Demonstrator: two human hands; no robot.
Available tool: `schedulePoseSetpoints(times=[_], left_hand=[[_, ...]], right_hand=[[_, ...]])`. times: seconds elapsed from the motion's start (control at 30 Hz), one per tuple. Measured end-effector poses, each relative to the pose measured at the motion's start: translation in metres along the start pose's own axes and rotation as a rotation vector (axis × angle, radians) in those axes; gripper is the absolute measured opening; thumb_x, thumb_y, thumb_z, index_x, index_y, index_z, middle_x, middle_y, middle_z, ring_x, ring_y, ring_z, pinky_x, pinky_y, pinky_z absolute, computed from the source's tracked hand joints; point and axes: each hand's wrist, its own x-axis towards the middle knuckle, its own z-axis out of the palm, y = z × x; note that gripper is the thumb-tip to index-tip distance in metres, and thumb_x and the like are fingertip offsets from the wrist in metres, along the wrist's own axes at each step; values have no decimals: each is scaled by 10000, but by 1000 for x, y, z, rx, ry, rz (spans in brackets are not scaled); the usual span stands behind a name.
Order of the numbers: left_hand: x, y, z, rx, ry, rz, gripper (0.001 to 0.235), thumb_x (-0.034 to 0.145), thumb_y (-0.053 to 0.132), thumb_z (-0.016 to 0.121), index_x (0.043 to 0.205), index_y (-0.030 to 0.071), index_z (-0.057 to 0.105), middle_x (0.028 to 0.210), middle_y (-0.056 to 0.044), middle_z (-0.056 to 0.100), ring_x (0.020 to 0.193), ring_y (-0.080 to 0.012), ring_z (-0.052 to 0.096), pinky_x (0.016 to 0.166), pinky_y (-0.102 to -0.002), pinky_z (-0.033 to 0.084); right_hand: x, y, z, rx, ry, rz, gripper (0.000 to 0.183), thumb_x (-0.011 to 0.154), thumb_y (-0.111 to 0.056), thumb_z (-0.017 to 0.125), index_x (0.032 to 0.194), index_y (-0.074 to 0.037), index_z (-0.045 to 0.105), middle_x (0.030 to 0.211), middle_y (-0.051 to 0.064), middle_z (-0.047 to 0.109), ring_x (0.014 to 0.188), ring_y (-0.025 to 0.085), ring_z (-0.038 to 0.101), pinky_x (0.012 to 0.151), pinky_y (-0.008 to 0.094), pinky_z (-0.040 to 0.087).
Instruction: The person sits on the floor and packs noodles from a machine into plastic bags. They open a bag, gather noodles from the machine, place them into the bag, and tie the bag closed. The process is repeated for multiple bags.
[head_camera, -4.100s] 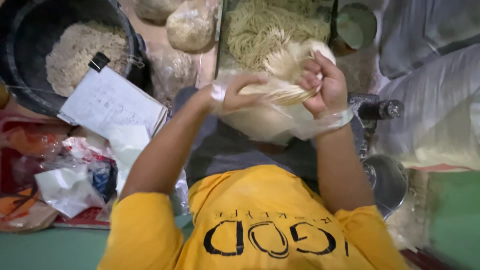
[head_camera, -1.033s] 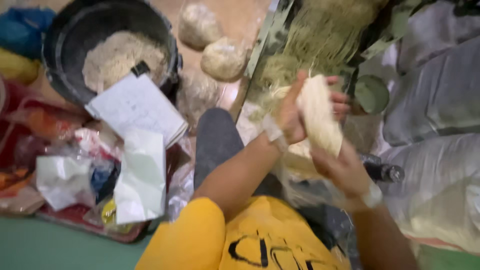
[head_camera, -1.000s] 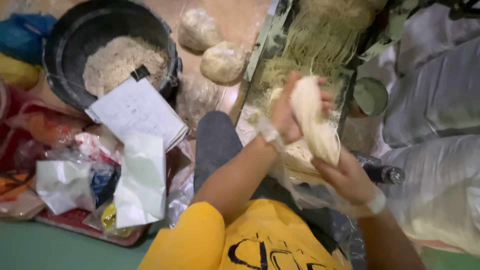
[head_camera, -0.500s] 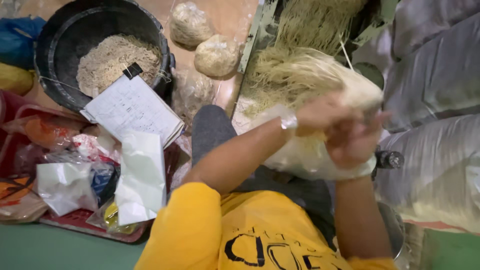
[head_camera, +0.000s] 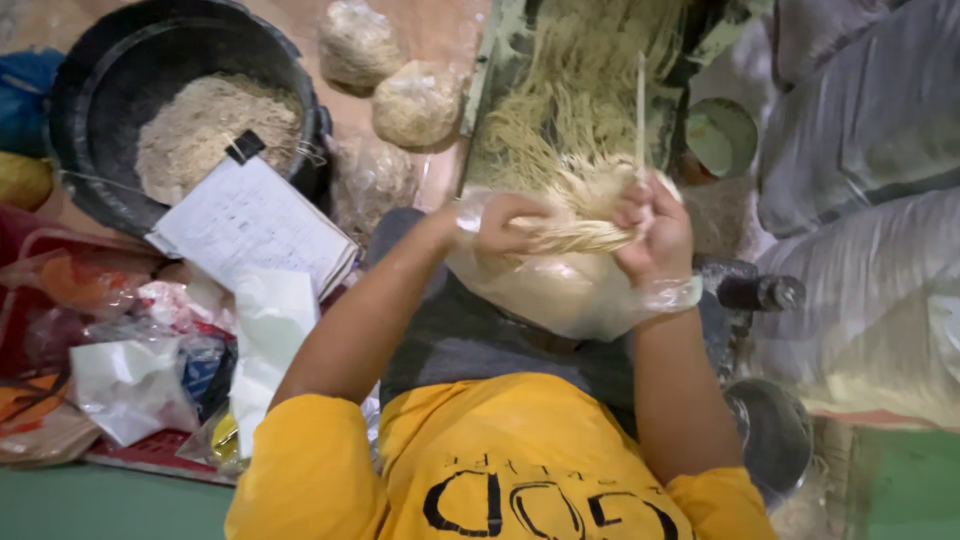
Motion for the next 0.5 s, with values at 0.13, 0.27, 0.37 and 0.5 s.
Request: schedulePoseSetpoints(times=[0.13,0.27,0.37,0.5], left_hand=[[55,47,35,-1088,-1,-233,673,972,610,525,1336,57,644,1287,-156,681,1148,-290,670,1010,-412,509],[73,84,32,-1760,311,16,877,866,759,470,1335,21,542,1135,-182,703,1053,-290,710,982,-418,578],[71,60,23,-1951,584,27,888,918,765,523,1302,-37,524,972,-143,647,885,-237,659,846,-363,574],[79,-20,32,-1873,796,-204,772,937,700,613,1158,-35,528,852,-139,633,699,-218,624,626,-326,541]], right_hand=[[-42,18,69,-426,-147,73,107,1024,-90,581,1116,-74,529,743,16,539,531,123,499,474,253,401],[-90,12,109,-911,-189,38,311,1016,-100,602,1316,-81,519,759,-4,514,500,77,433,417,216,346],[-114,-5,103,-1354,-178,105,550,984,-80,665,1492,-114,455,831,83,581,612,190,504,494,315,403],[-119,-41,71,-2133,-538,-235,434,852,-130,710,1267,-60,606,1017,154,712,899,310,715,781,417,562]])
